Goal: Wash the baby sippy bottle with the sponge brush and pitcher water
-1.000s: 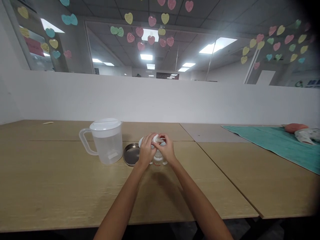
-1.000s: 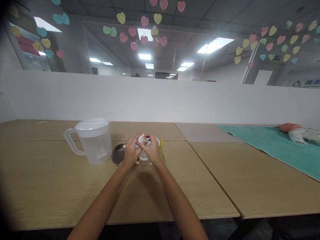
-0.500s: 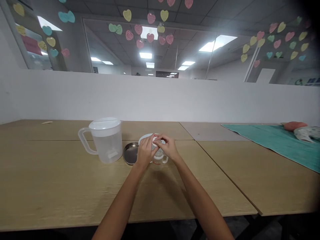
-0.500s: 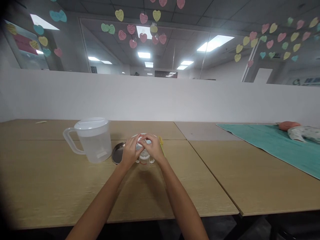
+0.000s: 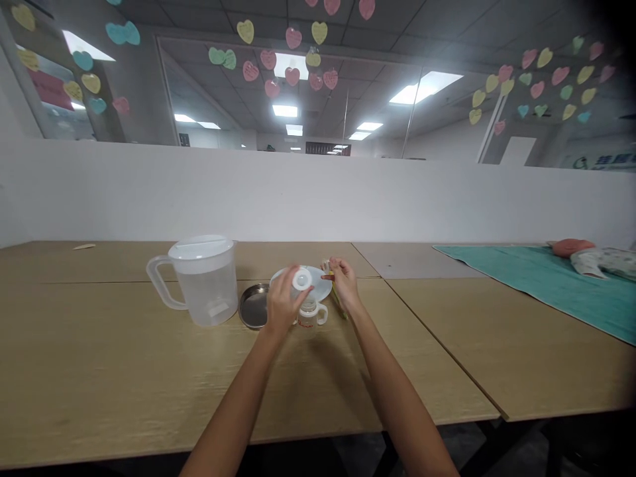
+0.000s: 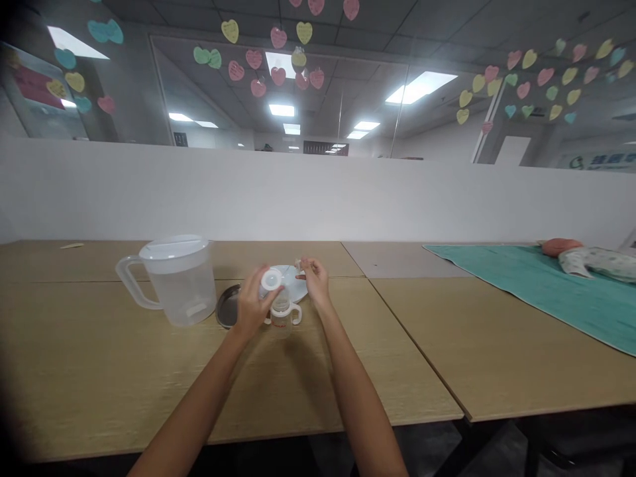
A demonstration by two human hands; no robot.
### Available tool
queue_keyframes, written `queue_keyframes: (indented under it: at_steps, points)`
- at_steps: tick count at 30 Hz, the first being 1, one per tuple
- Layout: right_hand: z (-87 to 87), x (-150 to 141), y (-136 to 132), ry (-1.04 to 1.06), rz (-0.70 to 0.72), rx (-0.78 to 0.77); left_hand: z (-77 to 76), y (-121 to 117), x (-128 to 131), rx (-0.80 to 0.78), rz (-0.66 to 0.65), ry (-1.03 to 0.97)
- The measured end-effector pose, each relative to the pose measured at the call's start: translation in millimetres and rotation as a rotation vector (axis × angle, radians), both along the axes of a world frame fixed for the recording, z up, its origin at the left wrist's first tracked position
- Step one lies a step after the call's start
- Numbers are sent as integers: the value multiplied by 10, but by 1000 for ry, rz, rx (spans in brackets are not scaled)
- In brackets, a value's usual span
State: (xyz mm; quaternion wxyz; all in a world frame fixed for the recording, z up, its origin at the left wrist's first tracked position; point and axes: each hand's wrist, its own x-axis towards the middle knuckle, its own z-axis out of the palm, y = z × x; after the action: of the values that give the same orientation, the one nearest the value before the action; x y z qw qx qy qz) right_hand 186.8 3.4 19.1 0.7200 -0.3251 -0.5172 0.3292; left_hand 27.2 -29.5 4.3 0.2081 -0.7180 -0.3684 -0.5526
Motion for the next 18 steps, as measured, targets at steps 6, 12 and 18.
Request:
queue_keyframes:
  at_steps: [6, 12, 18]
  points:
    - [-495, 149, 286, -644, -406, -47, -132, 202, -246, -297, 430, -286]
    - [-722, 109, 328, -783, -511, 39, -292, 253, -185, -485, 392, -104]
    - [-758, 107, 319, -800, -546, 71, -385, 300, -207, -603, 391, -58]
